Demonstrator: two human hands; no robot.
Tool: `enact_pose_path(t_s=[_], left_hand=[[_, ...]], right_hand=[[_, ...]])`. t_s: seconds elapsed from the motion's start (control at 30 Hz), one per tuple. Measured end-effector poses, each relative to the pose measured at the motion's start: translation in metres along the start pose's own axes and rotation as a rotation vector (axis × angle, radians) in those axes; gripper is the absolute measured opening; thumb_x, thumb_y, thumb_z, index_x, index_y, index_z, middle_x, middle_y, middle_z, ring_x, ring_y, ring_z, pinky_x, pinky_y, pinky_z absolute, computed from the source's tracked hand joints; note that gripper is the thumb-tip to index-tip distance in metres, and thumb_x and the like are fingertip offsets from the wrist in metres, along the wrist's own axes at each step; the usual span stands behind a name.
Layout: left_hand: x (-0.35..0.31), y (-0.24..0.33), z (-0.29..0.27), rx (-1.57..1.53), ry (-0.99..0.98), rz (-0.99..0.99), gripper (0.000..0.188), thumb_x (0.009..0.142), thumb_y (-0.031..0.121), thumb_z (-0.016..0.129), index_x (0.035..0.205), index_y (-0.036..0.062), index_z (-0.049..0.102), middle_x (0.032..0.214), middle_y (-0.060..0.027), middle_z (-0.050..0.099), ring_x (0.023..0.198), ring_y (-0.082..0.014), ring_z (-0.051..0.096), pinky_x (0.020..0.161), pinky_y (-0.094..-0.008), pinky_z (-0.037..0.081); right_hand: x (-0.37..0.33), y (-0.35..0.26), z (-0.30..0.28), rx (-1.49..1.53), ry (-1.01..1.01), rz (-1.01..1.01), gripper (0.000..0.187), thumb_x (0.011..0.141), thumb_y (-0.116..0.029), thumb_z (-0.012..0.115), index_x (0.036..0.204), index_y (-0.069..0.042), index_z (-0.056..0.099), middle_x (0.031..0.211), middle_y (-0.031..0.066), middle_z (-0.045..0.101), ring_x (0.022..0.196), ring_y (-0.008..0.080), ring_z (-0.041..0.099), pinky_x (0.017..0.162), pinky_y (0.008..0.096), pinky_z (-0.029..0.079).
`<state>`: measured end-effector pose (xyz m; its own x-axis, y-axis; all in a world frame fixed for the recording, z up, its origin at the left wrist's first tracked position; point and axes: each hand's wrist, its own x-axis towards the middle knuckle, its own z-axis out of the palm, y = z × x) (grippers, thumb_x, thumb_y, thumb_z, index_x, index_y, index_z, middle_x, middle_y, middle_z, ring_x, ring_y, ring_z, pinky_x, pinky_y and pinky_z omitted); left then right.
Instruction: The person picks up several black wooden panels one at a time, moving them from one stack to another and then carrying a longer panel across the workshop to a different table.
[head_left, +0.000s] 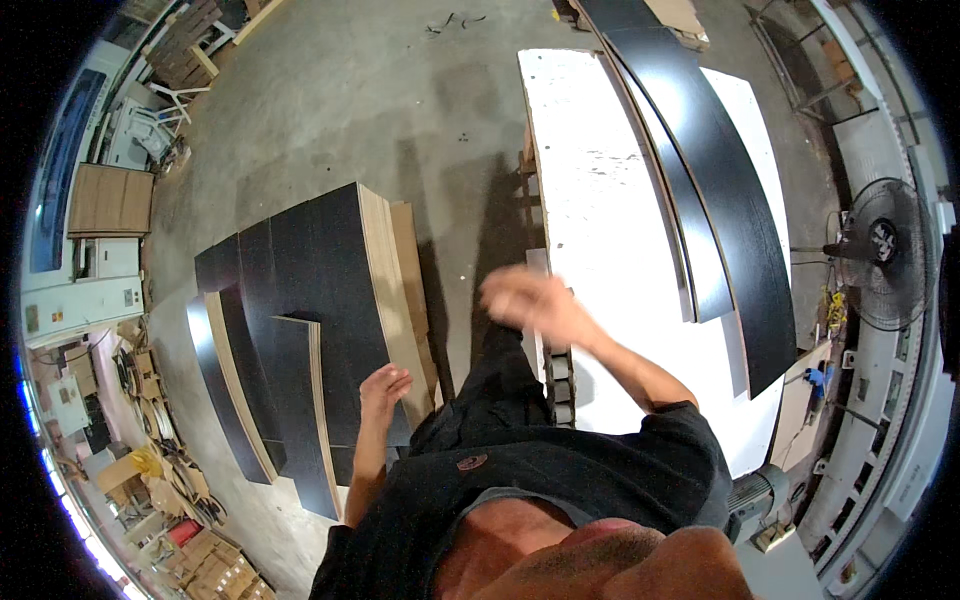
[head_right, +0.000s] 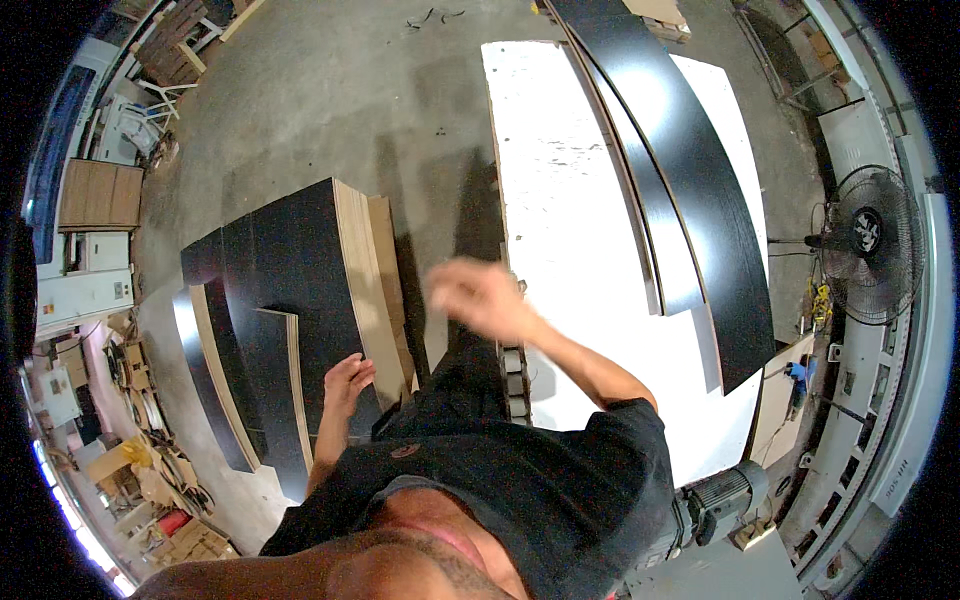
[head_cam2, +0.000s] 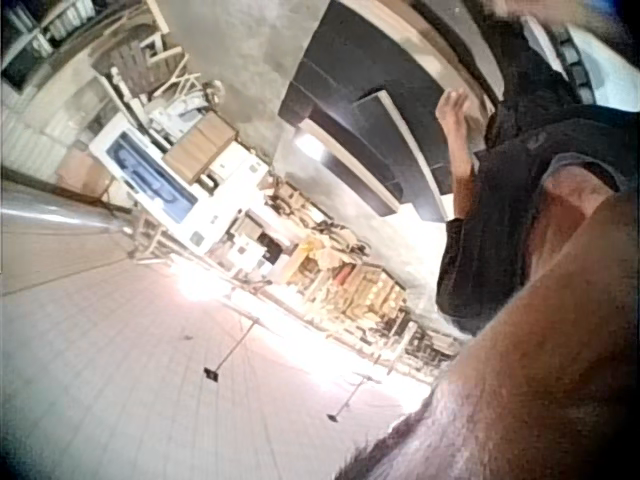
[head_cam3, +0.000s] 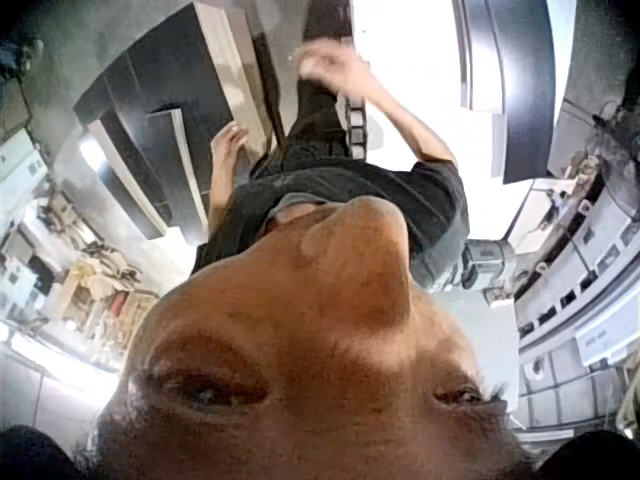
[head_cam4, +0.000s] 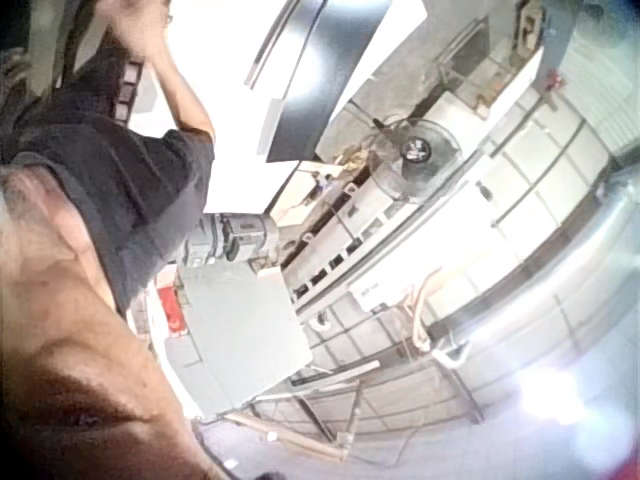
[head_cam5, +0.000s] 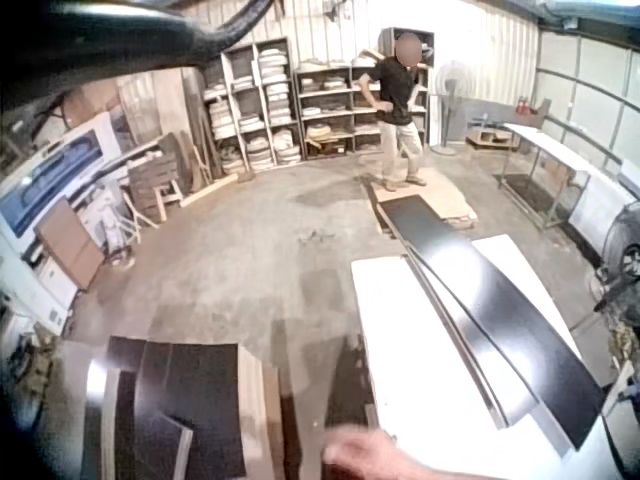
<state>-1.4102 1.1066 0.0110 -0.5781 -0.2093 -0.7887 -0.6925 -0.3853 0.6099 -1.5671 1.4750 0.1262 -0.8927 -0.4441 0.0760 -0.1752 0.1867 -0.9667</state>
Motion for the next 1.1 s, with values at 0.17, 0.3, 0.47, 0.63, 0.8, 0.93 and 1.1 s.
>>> enact_pose_path(t_s=[0.17,0.3,0.47,0.63,0.8,0.93,1.1], left_hand=[[-0.023,-0.037,-0.008,0.074,0.072,0.072,0.051,0.094,0.016,0.065,0.134,-0.0099,0.047,0.107,-0.0213,0.068,0.093,-0.0289,0.07,0.079,-0.034,0.061],[-0.067,-0.104,-0.055,-0.131,0.094,0.141,0.036,0.096,0.008,0.059,0.127,-0.0099,0.054,0.104,-0.0175,0.069,0.093,-0.026,0.069,0.082,-0.0358,0.058],[-0.136,-0.192,-0.135,-0.261,0.147,0.305,0.043,0.097,0.015,0.058,0.129,-0.0129,0.051,0.11,-0.0201,0.067,0.094,-0.0265,0.068,0.085,-0.0362,0.055],[-0.201,-0.328,-0.246,-0.709,0.386,0.321,0.044,0.092,0.013,0.064,0.125,-0.0126,0.052,0.099,-0.0217,0.07,0.083,-0.0266,0.07,0.076,-0.035,0.058],[-0.274,-0.412,-0.325,-0.852,0.676,0.204,0.05,0.09,0.013,0.063,0.129,-0.0133,0.05,0.103,-0.0213,0.07,0.089,-0.0284,0.07,0.08,-0.0372,0.058],[-0.313,-0.452,-0.364,-1.013,0.758,0.199,0.043,0.091,0.011,0.061,0.125,-0.013,0.052,0.098,-0.0197,0.071,0.082,-0.0252,0.07,0.076,-0.0357,0.058],[-0.34,-0.496,-0.404,-1.167,0.915,0.244,0.039,0.092,0.007,0.057,0.125,-0.0127,0.051,0.094,-0.0207,0.07,0.077,-0.0246,0.07,0.068,-0.0326,0.059]], right_hand=[[-0.03,-0.034,0.083,-0.166,-0.668,-0.21,0.037,0.092,-0.025,0.063,0.12,-0.002,0.059,0.093,0.0222,0.068,0.083,0.0387,0.068,0.072,0.0448,0.056],[-0.046,-0.032,0.168,-0.625,-0.982,-0.219,0.041,0.09,-0.03,0.062,0.12,-0.003,0.056,0.093,0.0217,0.067,0.084,0.0396,0.067,0.071,0.0465,0.056],[-0.079,-0.037,0.282,-0.6,-1.064,-0.374,0.041,0.09,-0.024,0.063,0.126,-0.006,0.057,0.087,0.0221,0.065,0.085,0.0408,0.064,0.075,0.0487,0.052],[-0.152,-0.019,0.432,-0.635,-1.227,-0.361,0.039,0.091,-0.023,0.062,0.124,-0.004,0.057,0.101,0.0233,0.067,0.096,0.0437,0.063,0.082,0.0491,0.052],[-0.23,-0.015,0.523,-0.561,-1.497,-0.172,0.038,0.09,-0.021,0.064,0.122,0.0,0.058,0.107,0.0224,0.067,0.096,0.0407,0.063,0.087,0.0469,0.051],[-0.266,-0.021,0.576,-0.654,-1.641,-0.107,0.038,0.089,-0.021,0.065,0.121,-0.001,0.06,0.107,0.0211,0.069,0.1,0.0366,0.066,0.087,0.0451,0.051],[-0.275,0.023,0.661,-0.547,-1.71,-0.225,0.035,0.088,-0.022,0.065,0.115,-0.002,0.064,0.101,0.0177,0.071,0.096,0.0322,0.068,0.084,0.0419,0.053]])
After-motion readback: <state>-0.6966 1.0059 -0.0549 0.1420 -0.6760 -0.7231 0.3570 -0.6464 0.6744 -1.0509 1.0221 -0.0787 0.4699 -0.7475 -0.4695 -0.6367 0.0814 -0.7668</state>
